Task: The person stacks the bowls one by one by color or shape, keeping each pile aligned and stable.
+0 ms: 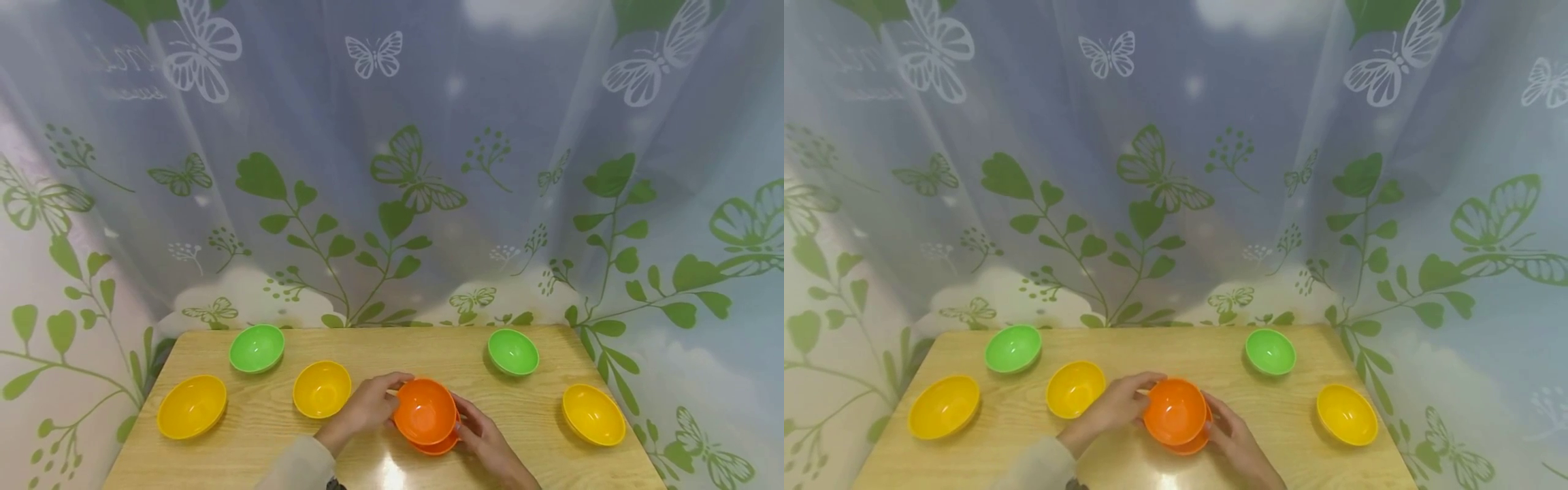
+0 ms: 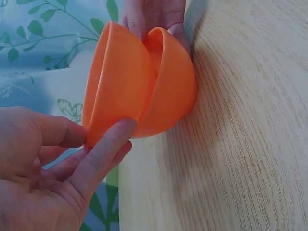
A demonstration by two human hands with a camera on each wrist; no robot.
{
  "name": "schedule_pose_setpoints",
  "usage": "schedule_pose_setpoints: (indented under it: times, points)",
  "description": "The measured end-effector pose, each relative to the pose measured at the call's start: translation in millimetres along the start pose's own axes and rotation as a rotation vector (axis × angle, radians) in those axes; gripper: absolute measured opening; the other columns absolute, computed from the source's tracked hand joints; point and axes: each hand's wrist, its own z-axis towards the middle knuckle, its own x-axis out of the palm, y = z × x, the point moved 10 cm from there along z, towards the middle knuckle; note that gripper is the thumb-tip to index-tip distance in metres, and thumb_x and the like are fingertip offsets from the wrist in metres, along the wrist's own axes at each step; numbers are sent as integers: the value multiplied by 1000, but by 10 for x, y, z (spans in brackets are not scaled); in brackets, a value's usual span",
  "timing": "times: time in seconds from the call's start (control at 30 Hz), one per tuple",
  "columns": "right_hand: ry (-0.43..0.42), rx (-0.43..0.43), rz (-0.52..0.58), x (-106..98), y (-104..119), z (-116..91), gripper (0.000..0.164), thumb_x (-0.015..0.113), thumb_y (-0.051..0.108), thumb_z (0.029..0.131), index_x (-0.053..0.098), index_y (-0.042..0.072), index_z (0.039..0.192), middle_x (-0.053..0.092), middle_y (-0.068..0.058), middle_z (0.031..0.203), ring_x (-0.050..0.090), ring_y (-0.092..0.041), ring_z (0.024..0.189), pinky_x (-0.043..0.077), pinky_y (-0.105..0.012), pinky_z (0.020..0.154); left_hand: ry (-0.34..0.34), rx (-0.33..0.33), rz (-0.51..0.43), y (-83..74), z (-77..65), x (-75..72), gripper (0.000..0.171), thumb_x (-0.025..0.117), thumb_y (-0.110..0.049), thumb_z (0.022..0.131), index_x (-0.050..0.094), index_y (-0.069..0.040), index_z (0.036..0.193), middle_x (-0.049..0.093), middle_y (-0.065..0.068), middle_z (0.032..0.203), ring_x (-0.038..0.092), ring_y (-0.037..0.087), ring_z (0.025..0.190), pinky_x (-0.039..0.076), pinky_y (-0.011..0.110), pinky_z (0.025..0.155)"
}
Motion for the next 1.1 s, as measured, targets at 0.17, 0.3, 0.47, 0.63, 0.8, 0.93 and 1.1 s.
schedule_pose_setpoints:
  times: [0.17,0.3,0.47,0.63,0.8,0.93,1.1]
  points:
    - [16,1,8,19,10,-4,65,51,17,116,23,-6,170,25,-44,167,63,2,127,63,-29,104,9,-10,10,-3,-2,26,51,58,5,103,63,-11,152,63,26,150,74,32,110,71,48,74]
    - [21,14,6,19,8,-4,64,49,18,117,22,-6,170,26,-42,168,63,2,127,62,-27,104,12,-13,6,6,10,51,52,58,5,103,63,-10,152,63,25,149,74,33,114,71,48,74]
    - [27,35,19,16,-2,-2,65,49,20,118,21,-4,171,28,-40,168,65,0,127,61,-27,105,-4,11,-8,-22,16,89,53,59,9,100,65,-8,149,67,23,145,72,37,120,71,47,70]
    - [35,43,46,12,-2,-3,66,50,21,117,20,-3,171,28,-38,170,65,-3,128,62,-31,106,-15,-4,-20,-18,33,111,54,60,11,98,64,-4,149,68,20,145,71,37,120,70,42,68]
    - [25,53,59,-3,-1,-12,67,49,20,117,19,-4,171,30,-36,170,65,-3,127,63,-33,106,-20,-12,-11,9,51,135,55,61,11,96,64,-3,149,69,22,141,72,34,115,69,36,64]
    - [24,50,76,-3,18,-16,67,49,18,116,18,-5,171,27,-39,170,64,-3,126,62,-32,105,-27,-10,9,32,57,156,57,61,12,95,63,-2,150,70,25,137,75,31,104,68,35,62]
    - [47,41,112,22,33,-15,66,45,12,115,16,-6,170,23,-40,169,63,-4,127,62,-33,106,-31,-1,16,41,65,178,59,60,14,93,61,1,151,69,27,138,76,26,89,68,37,60]
